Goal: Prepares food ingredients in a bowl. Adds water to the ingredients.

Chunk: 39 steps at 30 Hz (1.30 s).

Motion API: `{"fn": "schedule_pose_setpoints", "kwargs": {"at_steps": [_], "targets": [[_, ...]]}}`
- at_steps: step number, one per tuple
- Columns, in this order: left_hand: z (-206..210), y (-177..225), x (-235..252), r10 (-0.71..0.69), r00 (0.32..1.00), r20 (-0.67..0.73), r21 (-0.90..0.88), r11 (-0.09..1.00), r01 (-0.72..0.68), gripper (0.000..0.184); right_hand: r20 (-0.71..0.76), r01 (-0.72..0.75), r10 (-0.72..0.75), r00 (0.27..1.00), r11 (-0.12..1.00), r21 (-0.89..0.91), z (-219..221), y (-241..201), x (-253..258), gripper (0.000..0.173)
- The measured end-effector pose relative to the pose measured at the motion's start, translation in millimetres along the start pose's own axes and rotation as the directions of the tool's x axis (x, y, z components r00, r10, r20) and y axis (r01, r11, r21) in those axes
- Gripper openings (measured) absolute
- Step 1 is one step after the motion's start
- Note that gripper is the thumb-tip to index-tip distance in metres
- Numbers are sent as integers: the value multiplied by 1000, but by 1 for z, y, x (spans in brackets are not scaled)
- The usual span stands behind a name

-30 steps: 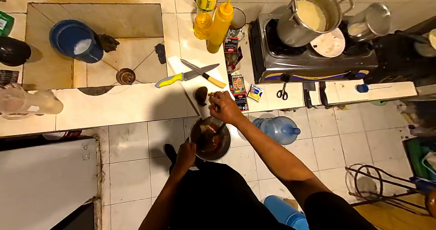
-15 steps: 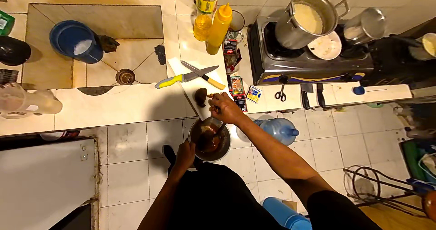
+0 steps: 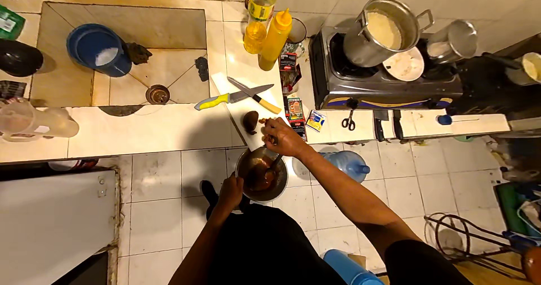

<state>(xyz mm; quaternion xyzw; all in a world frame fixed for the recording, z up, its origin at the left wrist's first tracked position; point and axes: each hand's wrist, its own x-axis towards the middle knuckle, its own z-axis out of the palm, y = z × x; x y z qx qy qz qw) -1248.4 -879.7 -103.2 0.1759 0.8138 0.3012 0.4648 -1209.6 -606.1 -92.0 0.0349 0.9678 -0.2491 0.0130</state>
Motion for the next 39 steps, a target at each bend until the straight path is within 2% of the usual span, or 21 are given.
{"fn": "schedule_pose_setpoints", "kwargs": {"at_steps": [3, 7, 12, 18, 24, 28, 31, 34, 39], "targets": [[1, 0, 0, 13, 1000, -2, -9, 1000, -13, 38, -21, -24, 24, 999, 1000, -14, 1, -3, -3, 30], [3, 2, -1, 17, 1000, 5, -19, 1000, -17, 37, -24, -30, 30, 999, 999, -22, 1, -7, -4, 22], [10, 2, 1, 21, 1000, 6, -43, 999, -21, 36, -13, -68, 67, 998, 998, -14, 0, -9, -2, 24], [13, 3, 1, 21, 1000, 11, -50, 999, -20, 36, -123, -179, 175, 977, 984, -20, 10, -19, -3, 24], [12, 2, 2, -31, 998, 59, -106, 994, 37, 35, -181, -255, 275, 944, 959, 125, 8, -15, -1, 21], [12, 2, 2, -36, 997, 71, -118, 992, 44, 36, -147, -255, 279, 949, 953, 165, 4, -14, -3, 23], [13, 3, 2, -35, 997, 71, -128, 991, 44, 35, -136, -244, 272, 953, 951, 191, -1, -16, -5, 40], [12, 4, 1, -41, 996, 75, -128, 991, 50, 34, -65, -245, 265, 962, 945, 216, -8, -16, -7, 53], [12, 6, 1, -50, 995, 86, -122, 991, 60, 34, -41, -195, 199, 979, 977, 82, -6, -10, -9, 39]]}}
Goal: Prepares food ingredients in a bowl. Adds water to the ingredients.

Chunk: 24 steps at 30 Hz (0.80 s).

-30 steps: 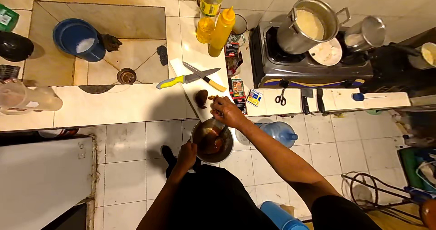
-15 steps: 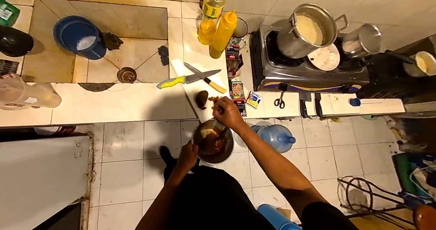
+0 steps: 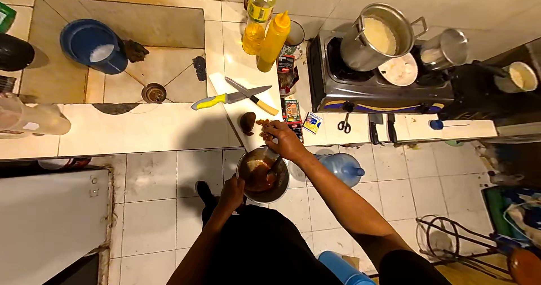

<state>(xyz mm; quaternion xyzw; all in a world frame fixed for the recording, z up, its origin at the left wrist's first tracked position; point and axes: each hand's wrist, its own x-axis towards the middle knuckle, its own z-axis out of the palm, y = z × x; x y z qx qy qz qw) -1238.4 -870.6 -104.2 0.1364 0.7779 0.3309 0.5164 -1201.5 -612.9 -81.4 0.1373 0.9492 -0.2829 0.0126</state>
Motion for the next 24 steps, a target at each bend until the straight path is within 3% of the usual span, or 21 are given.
{"fn": "schedule_pose_setpoints", "kwargs": {"at_steps": [11, 24], "targets": [[1, 1, 2, 59, 998, -28, 46, 997, -57, 35, -30, 35, -38, 999, 996, -85, 4, -4, 3, 20], [7, 8, 3, 94, 995, -10, 65, 994, -93, 34, -36, 9, -14, 999, 988, -152, 10, -6, 2, 28]]}}
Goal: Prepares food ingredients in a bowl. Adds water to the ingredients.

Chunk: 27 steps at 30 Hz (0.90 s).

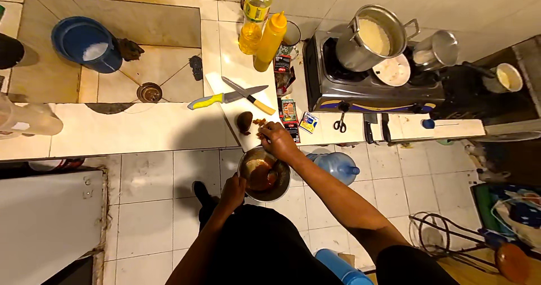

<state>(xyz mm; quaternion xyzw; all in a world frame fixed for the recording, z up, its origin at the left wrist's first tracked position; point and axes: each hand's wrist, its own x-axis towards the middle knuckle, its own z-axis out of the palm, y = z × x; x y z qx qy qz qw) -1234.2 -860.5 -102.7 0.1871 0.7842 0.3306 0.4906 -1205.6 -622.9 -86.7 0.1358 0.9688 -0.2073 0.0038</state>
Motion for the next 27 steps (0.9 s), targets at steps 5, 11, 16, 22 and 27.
{"fn": "schedule_pose_setpoints", "kwargs": {"at_steps": [5, 11, 16, 22, 27], "targets": [[0, 2, 0, 3, 1000, 9, -11, 1000, -2, 33, -22, -6, 6, 1000, 1000, -14, 2, -1, 1, 27], [-2, 5, 2, 24, 1000, 8, -20, 1000, -23, 36, -49, -26, 25, 999, 999, -26, 4, -4, 0, 26], [-4, 7, 3, 4, 1000, 26, -37, 999, -3, 36, -71, -34, 30, 997, 998, -45, 5, -6, 1, 24], [-3, 5, 2, -8, 999, 38, -12, 1000, 9, 38, -68, -73, 70, 995, 997, -37, 5, -7, 1, 26], [-6, 4, 2, -15, 999, 38, -10, 1000, 16, 39, -66, -142, 142, 988, 990, 11, 1, -10, 2, 27]]}}
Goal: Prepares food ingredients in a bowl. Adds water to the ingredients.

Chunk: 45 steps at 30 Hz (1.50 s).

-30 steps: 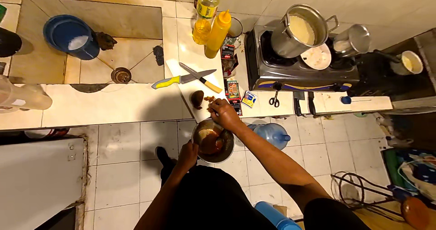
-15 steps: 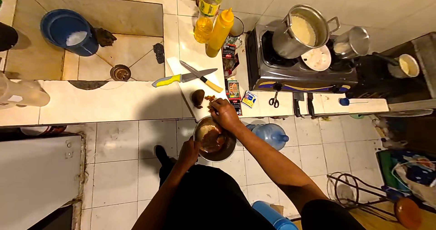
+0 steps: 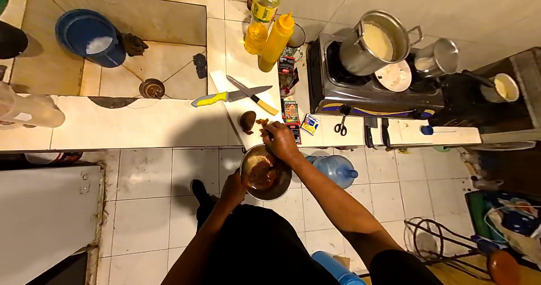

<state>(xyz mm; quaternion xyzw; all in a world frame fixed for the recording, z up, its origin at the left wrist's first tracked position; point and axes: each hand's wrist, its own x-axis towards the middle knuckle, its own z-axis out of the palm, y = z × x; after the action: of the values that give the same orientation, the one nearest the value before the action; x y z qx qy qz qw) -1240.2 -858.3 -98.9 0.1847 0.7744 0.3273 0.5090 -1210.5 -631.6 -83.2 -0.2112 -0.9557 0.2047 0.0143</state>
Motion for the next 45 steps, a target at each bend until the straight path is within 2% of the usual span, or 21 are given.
{"fn": "schedule_pose_setpoints", "kwargs": {"at_steps": [4, 9, 22, 27, 31, 33, 36, 39, 42, 45], "targets": [[-1, 1, -1, -12, 1000, 2, 3, 1000, 12, 39, 28, -41, 39, 999, 997, 69, -7, -1, 3, 24], [-1, 1, -1, -13, 1000, 7, -5, 1000, 13, 38, 66, 10, -14, 998, 998, 57, -10, -1, 1, 29], [-1, 2, -2, -18, 1000, 6, -8, 1000, 18, 37, -8, -15, 15, 1000, 1000, 26, -1, 1, 1, 24], [-1, 0, -1, -20, 1000, 8, -12, 1000, 20, 41, -31, -98, 107, 994, 971, 218, -10, 4, -1, 22], [-1, 0, 0, -23, 1000, 14, -12, 1000, 23, 41, 1, -180, 200, 980, 881, 437, -16, 14, -4, 21], [-1, 0, 0, -22, 1000, 16, -10, 1000, 22, 41, 27, -198, 212, 977, 851, 486, -19, 16, -5, 20], [0, 0, 0, -25, 1000, 12, -18, 1000, 25, 41, 15, -147, 155, 988, 895, 422, -20, 15, -4, 22], [-1, 1, -1, -27, 1000, 12, -21, 999, 27, 39, 33, -99, 94, 995, 954, 283, -15, 7, -1, 34], [0, 1, 0, -27, 1000, 14, -18, 999, 28, 39, 33, -118, 114, 993, 979, 164, -9, -5, 0, 46], [1, 0, 1, -17, 1000, 2, -22, 1000, 17, 37, 6, -139, 139, 990, 986, 97, -1, -13, 0, 43]]}}
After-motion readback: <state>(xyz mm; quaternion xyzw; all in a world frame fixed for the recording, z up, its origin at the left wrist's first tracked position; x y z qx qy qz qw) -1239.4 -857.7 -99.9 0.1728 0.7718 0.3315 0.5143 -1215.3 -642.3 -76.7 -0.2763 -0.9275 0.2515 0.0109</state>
